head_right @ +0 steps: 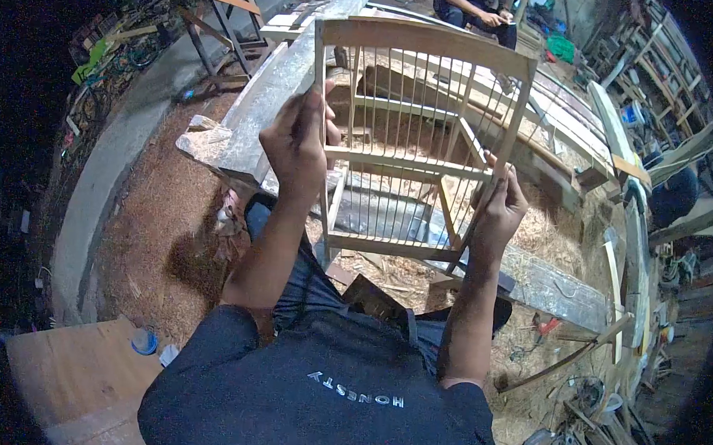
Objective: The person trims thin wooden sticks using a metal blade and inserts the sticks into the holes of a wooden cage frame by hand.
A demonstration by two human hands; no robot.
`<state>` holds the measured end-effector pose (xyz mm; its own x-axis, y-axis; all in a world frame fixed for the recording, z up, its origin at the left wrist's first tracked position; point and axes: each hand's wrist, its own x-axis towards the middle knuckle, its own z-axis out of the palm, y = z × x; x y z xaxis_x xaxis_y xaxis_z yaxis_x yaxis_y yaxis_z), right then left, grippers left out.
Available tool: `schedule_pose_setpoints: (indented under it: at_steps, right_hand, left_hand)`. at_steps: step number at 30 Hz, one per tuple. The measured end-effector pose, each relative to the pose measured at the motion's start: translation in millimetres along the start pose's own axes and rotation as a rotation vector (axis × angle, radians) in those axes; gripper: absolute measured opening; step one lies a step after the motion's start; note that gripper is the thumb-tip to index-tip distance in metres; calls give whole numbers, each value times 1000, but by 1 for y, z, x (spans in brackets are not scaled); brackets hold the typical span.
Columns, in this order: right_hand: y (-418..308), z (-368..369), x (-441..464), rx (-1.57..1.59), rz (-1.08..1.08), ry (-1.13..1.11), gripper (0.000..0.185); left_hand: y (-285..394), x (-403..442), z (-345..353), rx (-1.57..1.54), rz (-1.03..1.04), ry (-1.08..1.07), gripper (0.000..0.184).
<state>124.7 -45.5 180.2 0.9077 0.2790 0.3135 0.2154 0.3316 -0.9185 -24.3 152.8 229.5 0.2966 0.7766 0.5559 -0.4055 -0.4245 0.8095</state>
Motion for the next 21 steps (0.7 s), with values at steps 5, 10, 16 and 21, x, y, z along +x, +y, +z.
schedule_pose_setpoints:
  at_steps: [5, 10, 16, 21]
  right_hand:
    - [-6, 8, 20, 34, 39, -12, 28]
    - [-14, 20, 26, -29, 76, 14, 27]
    - [-13, 24, 26, -32, 81, 50, 27]
    - [-20, 26, 22, -108, -17, 49, 26]
  left_hand:
    - [0, 21, 6, -63, -103, -8, 30]
    - [-6, 30, 5, -100, -181, 3, 32]
    - [-7, 34, 4, -153, -218, 17, 26]
    - [-8, 33, 5, -102, -142, 2, 30]
